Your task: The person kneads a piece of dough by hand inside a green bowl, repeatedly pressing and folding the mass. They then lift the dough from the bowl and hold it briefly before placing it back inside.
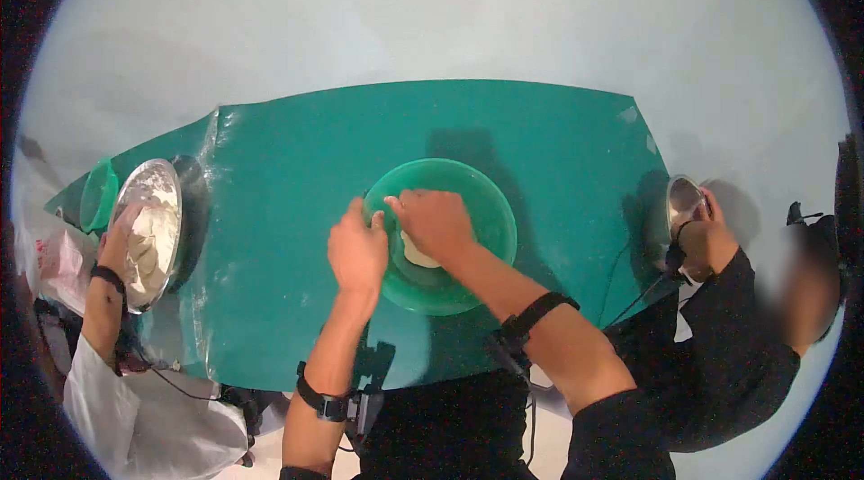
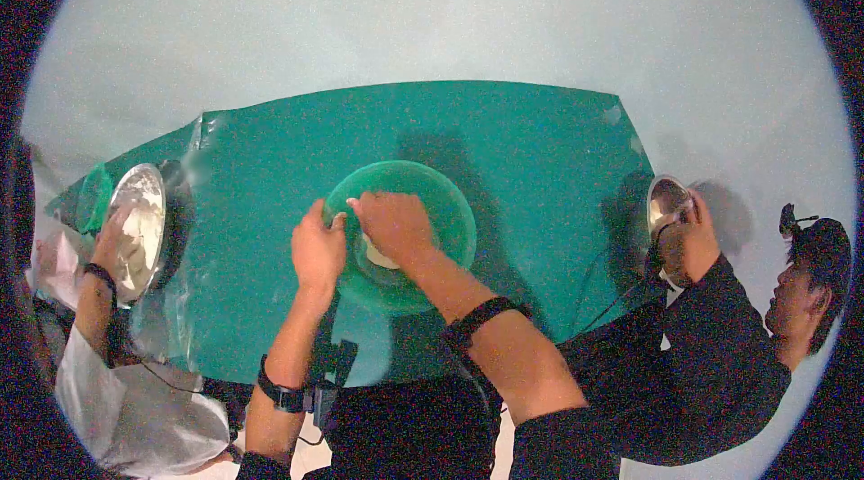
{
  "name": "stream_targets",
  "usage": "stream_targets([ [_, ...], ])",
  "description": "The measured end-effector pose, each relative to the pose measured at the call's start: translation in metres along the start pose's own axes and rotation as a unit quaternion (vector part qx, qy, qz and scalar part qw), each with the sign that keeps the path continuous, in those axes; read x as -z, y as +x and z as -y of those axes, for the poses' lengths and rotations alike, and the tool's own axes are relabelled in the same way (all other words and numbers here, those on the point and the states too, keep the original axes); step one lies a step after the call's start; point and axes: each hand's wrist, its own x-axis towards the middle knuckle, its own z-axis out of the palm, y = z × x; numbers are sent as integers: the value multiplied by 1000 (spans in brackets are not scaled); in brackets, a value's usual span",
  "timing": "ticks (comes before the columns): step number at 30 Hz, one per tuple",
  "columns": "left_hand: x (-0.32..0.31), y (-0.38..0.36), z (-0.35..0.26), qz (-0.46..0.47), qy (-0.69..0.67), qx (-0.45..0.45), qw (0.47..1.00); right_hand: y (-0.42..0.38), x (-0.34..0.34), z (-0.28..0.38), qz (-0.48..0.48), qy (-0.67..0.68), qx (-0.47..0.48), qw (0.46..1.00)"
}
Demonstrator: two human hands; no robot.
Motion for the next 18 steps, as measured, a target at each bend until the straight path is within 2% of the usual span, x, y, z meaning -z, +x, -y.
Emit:
stream_targets([
  [6,3,2,-9,22,-16,19,999,4,-2,-12,-21,60,22,998],
  [9,8,-2,-7,12,-14,23,1000,7,9,3,81,26,7,996],
  [12,9,-2,0,10,-4,37,999,-6,34,17,-5,9,21,1000],
  [15,12,-3,9,26,3,30,999,-31,47,15,63,63,16,996],
  [17,13,1,8,41,13,19,999,-38,44,-16,158,265,-23,951],
  [18,14,1,8,51,24,18,998,-31,45,-22,218,306,-64,925],
])
